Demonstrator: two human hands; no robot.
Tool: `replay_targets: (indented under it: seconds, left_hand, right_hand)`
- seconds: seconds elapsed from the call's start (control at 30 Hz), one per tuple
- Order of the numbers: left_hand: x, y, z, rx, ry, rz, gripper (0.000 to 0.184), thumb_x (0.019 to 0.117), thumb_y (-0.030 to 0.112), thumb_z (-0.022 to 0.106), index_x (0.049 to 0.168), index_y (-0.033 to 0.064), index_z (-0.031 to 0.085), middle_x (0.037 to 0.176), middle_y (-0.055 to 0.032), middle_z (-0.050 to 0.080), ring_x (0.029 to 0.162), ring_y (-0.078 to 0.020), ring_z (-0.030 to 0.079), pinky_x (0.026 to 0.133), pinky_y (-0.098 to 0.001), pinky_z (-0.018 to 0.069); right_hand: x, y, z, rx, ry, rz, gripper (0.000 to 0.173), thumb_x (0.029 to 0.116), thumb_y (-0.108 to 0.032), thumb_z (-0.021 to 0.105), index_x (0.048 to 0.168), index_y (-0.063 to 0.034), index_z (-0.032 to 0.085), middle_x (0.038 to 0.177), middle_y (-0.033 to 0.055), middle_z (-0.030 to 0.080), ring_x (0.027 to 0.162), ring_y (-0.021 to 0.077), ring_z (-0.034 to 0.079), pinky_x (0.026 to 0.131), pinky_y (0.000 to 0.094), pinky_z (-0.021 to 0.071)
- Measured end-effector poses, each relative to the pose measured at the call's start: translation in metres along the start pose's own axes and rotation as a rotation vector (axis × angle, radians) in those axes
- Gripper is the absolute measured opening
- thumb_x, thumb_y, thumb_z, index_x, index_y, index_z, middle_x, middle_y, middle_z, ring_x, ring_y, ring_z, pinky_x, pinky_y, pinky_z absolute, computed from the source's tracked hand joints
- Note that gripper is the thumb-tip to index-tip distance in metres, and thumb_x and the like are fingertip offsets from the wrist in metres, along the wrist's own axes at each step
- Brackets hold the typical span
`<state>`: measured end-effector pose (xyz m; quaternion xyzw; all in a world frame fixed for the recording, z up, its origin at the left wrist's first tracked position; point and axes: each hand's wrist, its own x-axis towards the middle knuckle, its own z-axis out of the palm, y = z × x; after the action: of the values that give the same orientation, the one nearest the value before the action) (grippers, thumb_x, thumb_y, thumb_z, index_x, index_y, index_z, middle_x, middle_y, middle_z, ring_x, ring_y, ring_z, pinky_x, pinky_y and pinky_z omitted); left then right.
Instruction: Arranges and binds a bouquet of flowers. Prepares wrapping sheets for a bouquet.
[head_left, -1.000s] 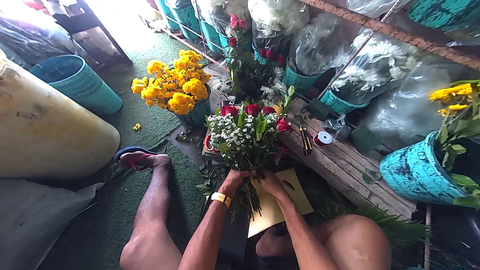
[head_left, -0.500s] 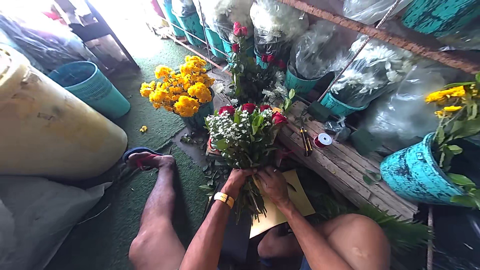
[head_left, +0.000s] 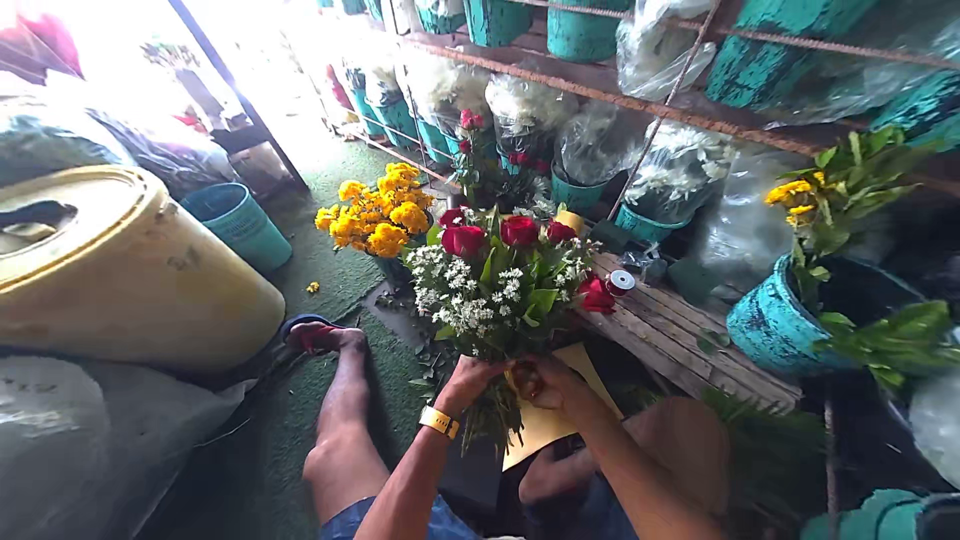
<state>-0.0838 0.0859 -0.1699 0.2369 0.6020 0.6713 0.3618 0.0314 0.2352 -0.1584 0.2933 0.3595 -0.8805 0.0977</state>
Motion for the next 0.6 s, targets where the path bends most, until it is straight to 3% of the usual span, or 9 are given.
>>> replay_targets:
  seconds: [0.07, 0.13, 0.17, 0.23, 0.33, 0.43, 0.5, 0.57, 0.6]
  left_hand:
    - [-0.012, 0.012, 0.004, 0.015, -0.006, 0.062, 0.039, 0.0835, 0.005, 0.082, 0.119, -0.0001, 0.066, 0.106, -0.0091, 0.075, 0.102, -0.0195, 0.072, 0.096, -0.0401, 0.0595]
    - [-0.028, 0.024, 0.006, 0.029, 0.007, 0.082, 0.04, 0.084, 0.006, 0.082, 0.12, -0.0005, 0.066, 0.108, -0.0096, 0.075, 0.103, -0.0203, 0.072, 0.096, -0.0408, 0.0593]
    - [-0.036, 0.03, 0.006, 0.036, 0.018, 0.081, 0.041, 0.0841, 0.007, 0.082, 0.121, -0.0001, 0.066, 0.11, -0.0092, 0.074, 0.105, -0.0197, 0.071, 0.098, -0.0406, 0.0587]
    - [-0.049, 0.041, 0.008, 0.049, 0.052, 0.082, 0.043, 0.0832, 0.008, 0.084, 0.121, 0.0009, 0.066, 0.112, -0.0079, 0.074, 0.108, -0.0179, 0.07, 0.099, -0.0394, 0.0579]
    - [-0.063, 0.048, 0.02, 0.065, 0.078, 0.075, 0.041, 0.0839, 0.011, 0.084, 0.12, 0.0023, 0.067, 0.112, -0.0075, 0.074, 0.108, -0.0173, 0.07, 0.099, -0.0393, 0.0578]
    - [-0.074, 0.057, 0.029, 0.034, 0.108, 0.102, 0.039, 0.0836, 0.009, 0.083, 0.119, 0.0021, 0.067, 0.109, -0.0078, 0.075, 0.104, -0.0181, 0.071, 0.095, -0.0403, 0.0594]
    - [-0.079, 0.06, 0.029, 0.005, 0.094, 0.148, 0.039, 0.0827, 0.007, 0.083, 0.118, 0.0018, 0.068, 0.108, -0.0077, 0.075, 0.103, -0.0181, 0.071, 0.095, -0.0406, 0.0592]
    - [-0.084, 0.058, 0.028, 0.01, 0.041, 0.202, 0.042, 0.0825, 0.006, 0.083, 0.121, 0.0013, 0.066, 0.111, -0.0079, 0.074, 0.106, -0.0181, 0.07, 0.097, -0.0413, 0.0581]
    - [-0.087, 0.059, 0.028, 0.049, 0.023, 0.212, 0.043, 0.0821, 0.007, 0.083, 0.121, 0.0028, 0.067, 0.112, -0.0063, 0.074, 0.107, -0.0167, 0.069, 0.098, -0.0405, 0.0579]
  right_hand:
    - [-0.016, 0.006, -0.003, 0.009, -0.127, -0.037, 0.023, 0.107, -0.024, 0.044, 0.095, -0.0131, 0.06, 0.071, -0.0036, 0.053, 0.052, 0.0048, 0.047, 0.047, 0.0186, 0.0436]
    - [-0.047, 0.013, 0.011, -0.352, 0.059, -0.283, 0.021, 0.1029, -0.023, 0.06, 0.119, -0.0099, 0.065, 0.098, 0.0029, 0.067, 0.076, 0.0118, 0.063, 0.068, 0.0278, 0.0547]
    - [-0.061, 0.018, 0.019, -0.586, 0.167, -0.445, 0.035, 0.0981, -0.024, 0.068, 0.128, -0.0072, 0.062, 0.112, 0.0057, 0.07, 0.091, 0.0147, 0.068, 0.08, 0.0322, 0.0591]
    - [-0.077, 0.029, 0.026, -1.071, 0.355, -0.761, 0.05, 0.091, -0.032, 0.073, 0.133, -0.0068, 0.062, 0.127, 0.0093, 0.066, 0.107, 0.0181, 0.067, 0.092, 0.0369, 0.0578]
    - [-0.076, 0.042, 0.023, -1.555, 0.566, -1.105, 0.034, 0.0943, -0.034, 0.067, 0.12, -0.0134, 0.073, 0.113, 0.013, 0.073, 0.104, 0.0308, 0.071, 0.089, 0.0506, 0.0588]
    - [-0.072, 0.044, 0.022, -1.642, 0.585, -1.353, 0.024, 0.1, -0.034, 0.063, 0.109, -0.0159, 0.077, 0.097, 0.0108, 0.075, 0.09, 0.0314, 0.073, 0.08, 0.0527, 0.0613]
    - [-0.074, 0.045, 0.029, -1.528, 0.516, -1.338, 0.025, 0.099, -0.03, 0.063, 0.107, -0.0117, 0.078, 0.096, 0.0112, 0.076, 0.087, 0.0289, 0.075, 0.077, 0.0499, 0.0627]
    - [-0.084, 0.044, 0.039, -1.168, 0.368, -1.031, 0.02, 0.0976, -0.022, 0.064, 0.104, -0.0084, 0.077, 0.091, 0.0037, 0.074, 0.081, 0.0136, 0.071, 0.077, 0.0347, 0.0609]
    - [-0.087, 0.039, 0.045, -0.866, 0.263, -0.785, 0.016, 0.0998, -0.017, 0.061, 0.097, -0.0068, 0.074, 0.078, 0.0004, 0.068, 0.065, 0.0066, 0.062, 0.063, 0.0242, 0.0544]
